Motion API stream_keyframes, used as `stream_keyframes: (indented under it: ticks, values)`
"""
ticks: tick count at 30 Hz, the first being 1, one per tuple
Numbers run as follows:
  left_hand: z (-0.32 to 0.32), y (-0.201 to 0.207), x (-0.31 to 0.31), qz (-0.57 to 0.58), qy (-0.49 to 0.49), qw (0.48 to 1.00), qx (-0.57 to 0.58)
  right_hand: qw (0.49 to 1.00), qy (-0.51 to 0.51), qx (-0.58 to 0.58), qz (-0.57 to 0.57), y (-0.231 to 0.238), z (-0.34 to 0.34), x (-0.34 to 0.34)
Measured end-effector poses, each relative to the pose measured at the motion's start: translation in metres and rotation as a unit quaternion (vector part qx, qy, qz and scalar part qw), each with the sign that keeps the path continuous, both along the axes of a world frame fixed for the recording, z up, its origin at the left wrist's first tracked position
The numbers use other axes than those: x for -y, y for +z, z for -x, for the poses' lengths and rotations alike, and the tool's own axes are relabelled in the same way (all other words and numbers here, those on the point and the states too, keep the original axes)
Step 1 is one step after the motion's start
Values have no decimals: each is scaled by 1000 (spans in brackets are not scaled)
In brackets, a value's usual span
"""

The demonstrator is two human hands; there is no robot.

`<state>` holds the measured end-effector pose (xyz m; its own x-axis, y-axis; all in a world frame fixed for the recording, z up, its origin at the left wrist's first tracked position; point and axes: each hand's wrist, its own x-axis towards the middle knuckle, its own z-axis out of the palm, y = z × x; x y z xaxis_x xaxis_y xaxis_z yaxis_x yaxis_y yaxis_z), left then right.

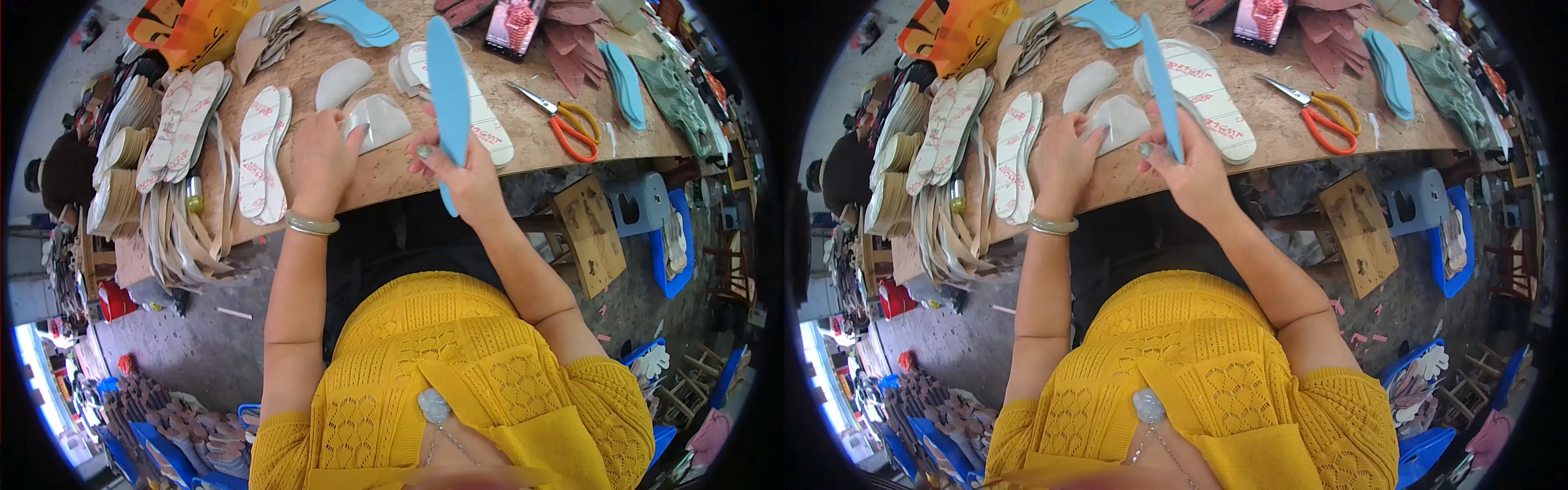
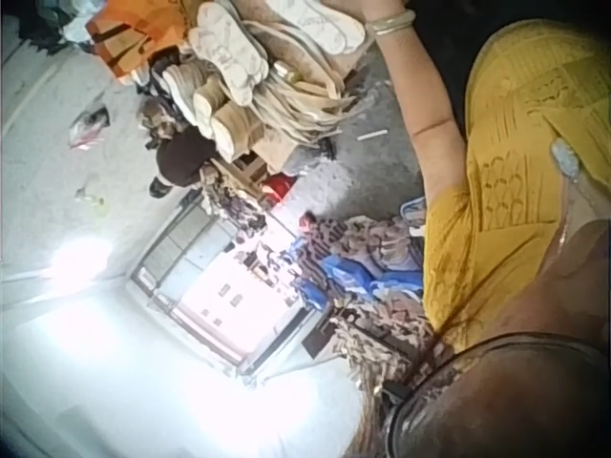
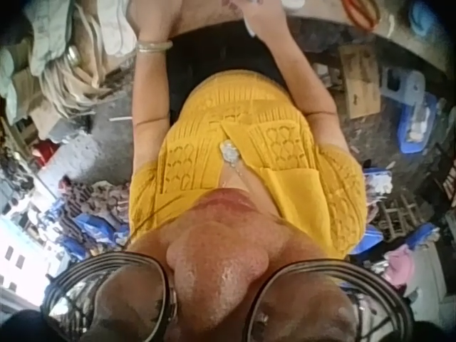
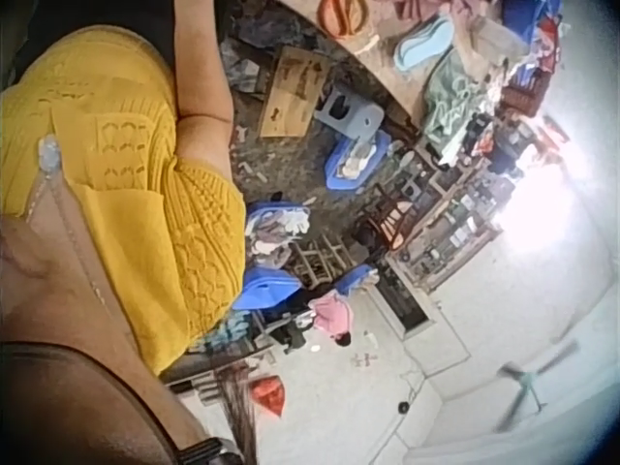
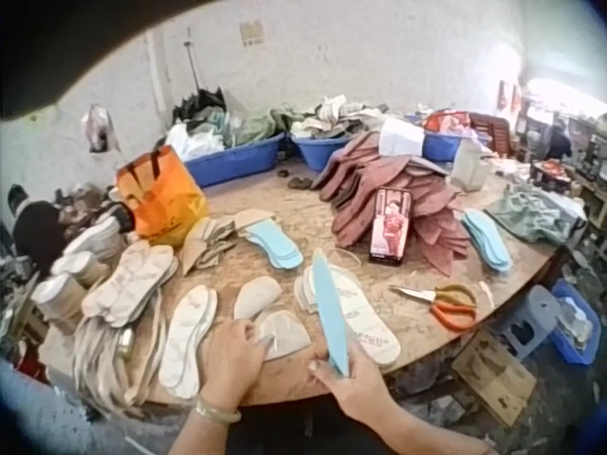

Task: Manually aligning and fitting shoe insert/sole components on a workbench.

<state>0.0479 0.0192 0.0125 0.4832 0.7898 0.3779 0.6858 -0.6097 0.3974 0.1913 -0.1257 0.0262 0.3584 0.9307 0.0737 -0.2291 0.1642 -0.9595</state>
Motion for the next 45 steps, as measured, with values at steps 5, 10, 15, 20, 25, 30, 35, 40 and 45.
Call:
stream_keyframes:
  ticks: [5,10,15,20,25,30,35,40,45]
  values:
    - [1,3,-11,88,5,995,-38,1000,12,5,-4,-4,5,-1]
    - [-2,2,-9,118,-24,991,53,1000,3,2,8,-1,2,1]
    - [-12,15,33,206,-79,948,230,1000,-16,-1,-3,1,1,2]
    - [-24,7,71,323,-146,859,370,997,-52,37,-51,-1,2,-6]
    - [-26,7,82,257,-206,883,334,996,-71,21,-47,0,-4,-5]
    - [-22,1,85,236,-197,895,322,995,-68,23,-75,4,1,-1]
    - [-22,3,90,205,-194,918,278,987,-100,119,-29,4,0,3]
    - [-20,7,93,188,-203,924,265,984,-98,145,-37,5,-1,4]
    - [-20,4,94,183,-217,917,280,994,-61,73,-45,7,-3,5]
